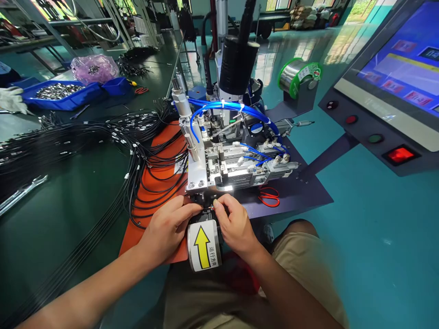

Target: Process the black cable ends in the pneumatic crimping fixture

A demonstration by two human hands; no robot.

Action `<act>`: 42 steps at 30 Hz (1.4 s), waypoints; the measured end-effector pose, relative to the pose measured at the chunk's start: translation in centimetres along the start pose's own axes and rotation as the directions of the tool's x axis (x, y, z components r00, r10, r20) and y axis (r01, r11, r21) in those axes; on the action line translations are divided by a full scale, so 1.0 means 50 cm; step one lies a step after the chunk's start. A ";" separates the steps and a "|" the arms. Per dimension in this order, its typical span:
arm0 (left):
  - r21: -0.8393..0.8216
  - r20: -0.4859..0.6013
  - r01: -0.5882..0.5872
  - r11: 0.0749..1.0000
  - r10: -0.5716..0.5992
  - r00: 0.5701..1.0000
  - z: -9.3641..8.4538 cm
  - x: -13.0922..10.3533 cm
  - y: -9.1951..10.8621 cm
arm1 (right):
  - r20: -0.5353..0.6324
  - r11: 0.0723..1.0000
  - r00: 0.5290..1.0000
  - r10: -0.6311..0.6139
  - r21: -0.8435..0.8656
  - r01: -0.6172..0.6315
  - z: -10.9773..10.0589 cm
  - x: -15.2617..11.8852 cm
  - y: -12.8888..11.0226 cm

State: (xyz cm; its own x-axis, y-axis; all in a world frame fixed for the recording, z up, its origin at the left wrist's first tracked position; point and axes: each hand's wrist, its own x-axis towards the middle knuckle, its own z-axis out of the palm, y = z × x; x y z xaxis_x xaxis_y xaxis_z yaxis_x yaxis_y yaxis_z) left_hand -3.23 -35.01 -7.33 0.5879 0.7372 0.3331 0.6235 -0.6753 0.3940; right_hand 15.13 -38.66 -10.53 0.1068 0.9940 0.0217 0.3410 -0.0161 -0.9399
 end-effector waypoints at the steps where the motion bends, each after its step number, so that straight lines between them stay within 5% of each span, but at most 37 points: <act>1: 0.002 -0.002 -0.002 1.000 0.002 1.000 0.001 0.000 -0.001 | -0.003 1.000 1.000 -0.001 -0.011 0.001 0.001 0.000 0.001; 42: 0.047 0.031 0.035 0.998 -0.037 0.999 0.007 -0.002 0.001 | -0.030 1.000 1.000 0.006 -0.011 -0.006 0.007 -0.003 0.014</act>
State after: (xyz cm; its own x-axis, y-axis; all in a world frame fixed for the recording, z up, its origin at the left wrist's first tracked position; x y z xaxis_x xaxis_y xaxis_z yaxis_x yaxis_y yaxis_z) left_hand -3.07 -35.11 -7.62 0.5804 0.7603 0.2918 0.6673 -0.6494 0.3646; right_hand 15.01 -38.79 -11.30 0.1367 0.9903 0.0264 0.3508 -0.0234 -0.9362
